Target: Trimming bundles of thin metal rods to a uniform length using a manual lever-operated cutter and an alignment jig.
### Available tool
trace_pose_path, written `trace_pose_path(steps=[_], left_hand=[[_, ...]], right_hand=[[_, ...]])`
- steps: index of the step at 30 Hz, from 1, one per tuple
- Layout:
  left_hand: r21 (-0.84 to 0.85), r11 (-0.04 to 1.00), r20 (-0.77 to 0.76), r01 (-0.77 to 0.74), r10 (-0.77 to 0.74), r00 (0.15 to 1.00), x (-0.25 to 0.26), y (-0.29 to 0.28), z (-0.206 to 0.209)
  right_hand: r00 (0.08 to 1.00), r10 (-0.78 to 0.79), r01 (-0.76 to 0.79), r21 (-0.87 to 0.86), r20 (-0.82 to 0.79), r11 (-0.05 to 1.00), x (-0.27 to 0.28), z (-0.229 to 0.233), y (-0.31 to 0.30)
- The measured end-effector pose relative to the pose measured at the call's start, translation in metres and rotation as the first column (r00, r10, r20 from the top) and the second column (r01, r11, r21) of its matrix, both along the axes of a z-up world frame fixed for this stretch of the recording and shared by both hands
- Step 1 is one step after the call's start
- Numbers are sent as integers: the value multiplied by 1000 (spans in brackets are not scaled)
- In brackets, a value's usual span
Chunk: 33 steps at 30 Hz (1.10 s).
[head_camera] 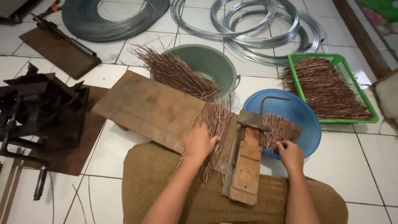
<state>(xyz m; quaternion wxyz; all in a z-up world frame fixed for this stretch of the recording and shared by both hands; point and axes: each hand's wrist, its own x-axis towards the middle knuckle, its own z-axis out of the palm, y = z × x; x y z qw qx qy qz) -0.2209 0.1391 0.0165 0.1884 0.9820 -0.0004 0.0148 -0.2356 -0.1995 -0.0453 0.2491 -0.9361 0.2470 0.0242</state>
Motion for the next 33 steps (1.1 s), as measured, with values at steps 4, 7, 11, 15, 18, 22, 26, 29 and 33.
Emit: trace_pose_path(steps=[4, 7, 11, 15, 18, 22, 26, 29, 33], left_hand=[[-37, 998, -86, -42, 39, 996, 13, 5, -30], [-60, 997, -98, -53, 47, 994, 10, 6, -17], [-167, 984, -97, -64, 48, 994, 9, 10, -2], [-265, 955, -173, -134, 90, 981, 4, 20, 30], [-323, 935, -235, -146, 70, 970, -9, 26, 49], [-321, 936, -224, -142, 71, 972, -8, 29, 40], [-318, 933, -255, -167, 86, 963, -2, 37, 31], [-375, 911, -292, -173, 61, 955, -20, 47, 58], [-318, 943, -225, -102, 29, 974, -30, 78, 44]], right_hand=[[1000, 8, -8, -6, -4, 1000, -1, -7, -5], [1000, 16, -16, 7, -8, 1000, -8, 2, -2], [1000, 30, -30, 30, -8, 999, -10, 12, 4], [1000, 32, -32, 36, 2, 999, -6, 6, 3], [999, 36, -36, 63, 0, 997, -7, 14, 7], [999, 46, -47, 60, 7, 997, -6, 11, 6], [999, 54, -55, 52, 5, 997, -6, 5, 2], [999, 47, -47, 53, 0, 997, -8, 8, 1], [999, 43, -43, 57, 7, 997, -16, 26, 6]])
